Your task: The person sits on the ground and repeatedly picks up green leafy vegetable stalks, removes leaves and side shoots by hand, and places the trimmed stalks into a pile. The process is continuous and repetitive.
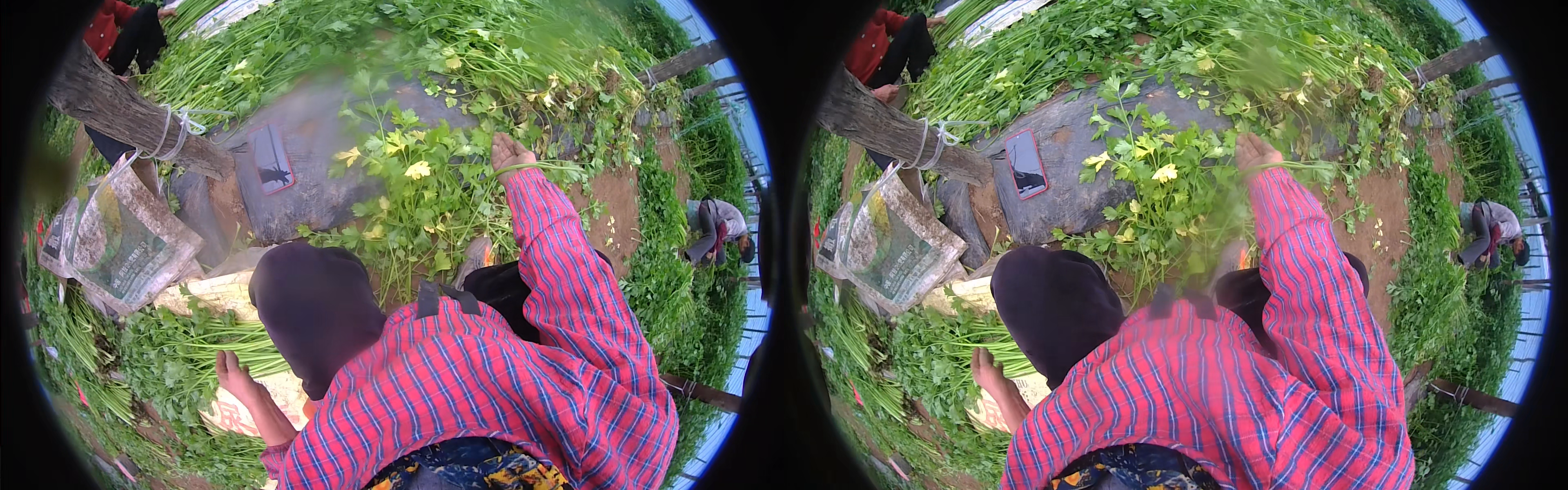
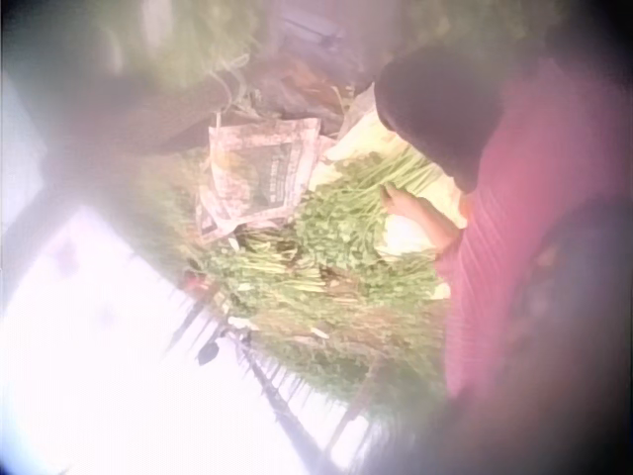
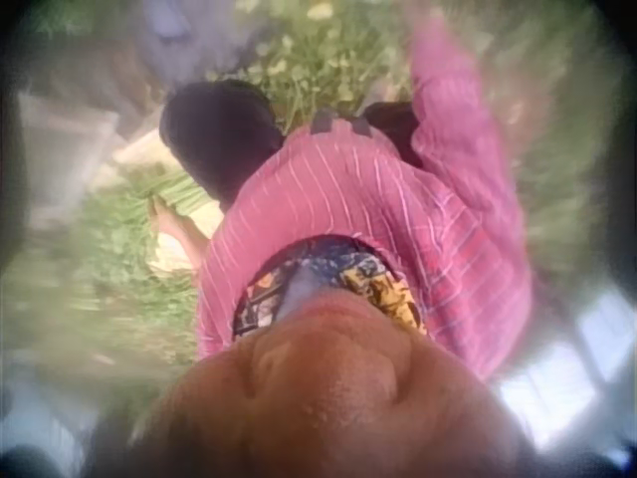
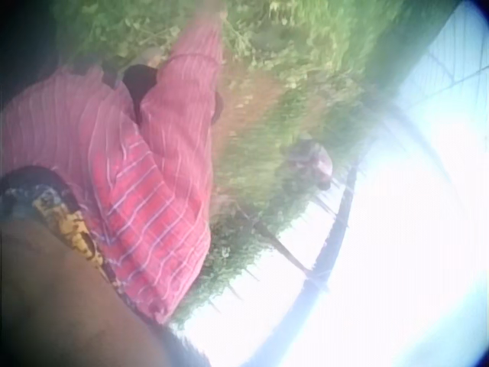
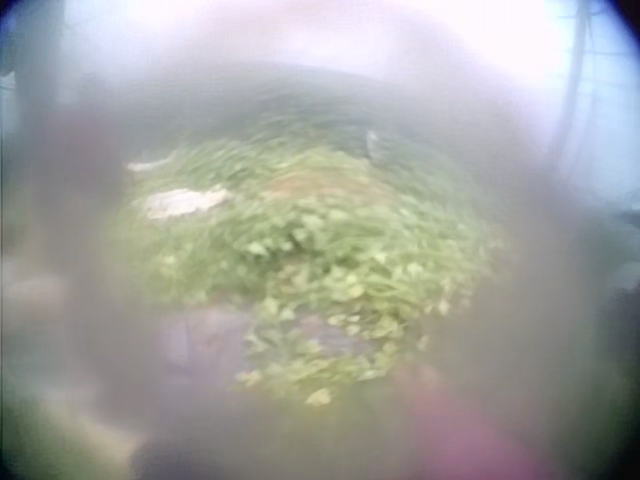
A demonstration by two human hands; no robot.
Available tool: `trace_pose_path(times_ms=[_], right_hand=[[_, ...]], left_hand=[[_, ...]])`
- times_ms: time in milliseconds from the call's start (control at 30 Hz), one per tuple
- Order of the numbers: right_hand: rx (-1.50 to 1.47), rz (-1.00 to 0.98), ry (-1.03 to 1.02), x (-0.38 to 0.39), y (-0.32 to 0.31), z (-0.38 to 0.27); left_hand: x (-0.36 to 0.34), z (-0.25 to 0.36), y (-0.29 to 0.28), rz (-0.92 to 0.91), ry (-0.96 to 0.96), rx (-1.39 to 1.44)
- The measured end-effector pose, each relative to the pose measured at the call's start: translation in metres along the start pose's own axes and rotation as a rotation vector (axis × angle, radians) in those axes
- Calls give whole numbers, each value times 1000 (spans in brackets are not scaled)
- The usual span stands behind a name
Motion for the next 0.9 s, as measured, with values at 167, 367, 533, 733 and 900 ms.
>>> trace_pose_path(times_ms=[167, 367, 533, 733, 900], right_hand=[[-178, -492, 328, 34, 77, 31], [-223, -1010, 570, 132, 157, 77], [52, -875, 465, 149, 175, 98], [282, -526, 341, 72, 141, 122], [422, -502, 409, 28, 108, 138]], left_hand=[[95, 161, 109, -604, 772, -55], [170, 119, 274, -1179, 770, -522], [149, 125, 258, -1159, 609, -388], [75, 163, 103, -693, 403, 380], [2, 130, -105, 111, 455, 381]])
Point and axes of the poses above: each hand's wrist, its own x-axis away from the middle knuckle, its own y-axis out of the palm, z = x × y, the point moved 4 cm from there along -x, towards the middle knuckle, and after that the axes turned 9 degrees about -z, right-handed, at the moved point
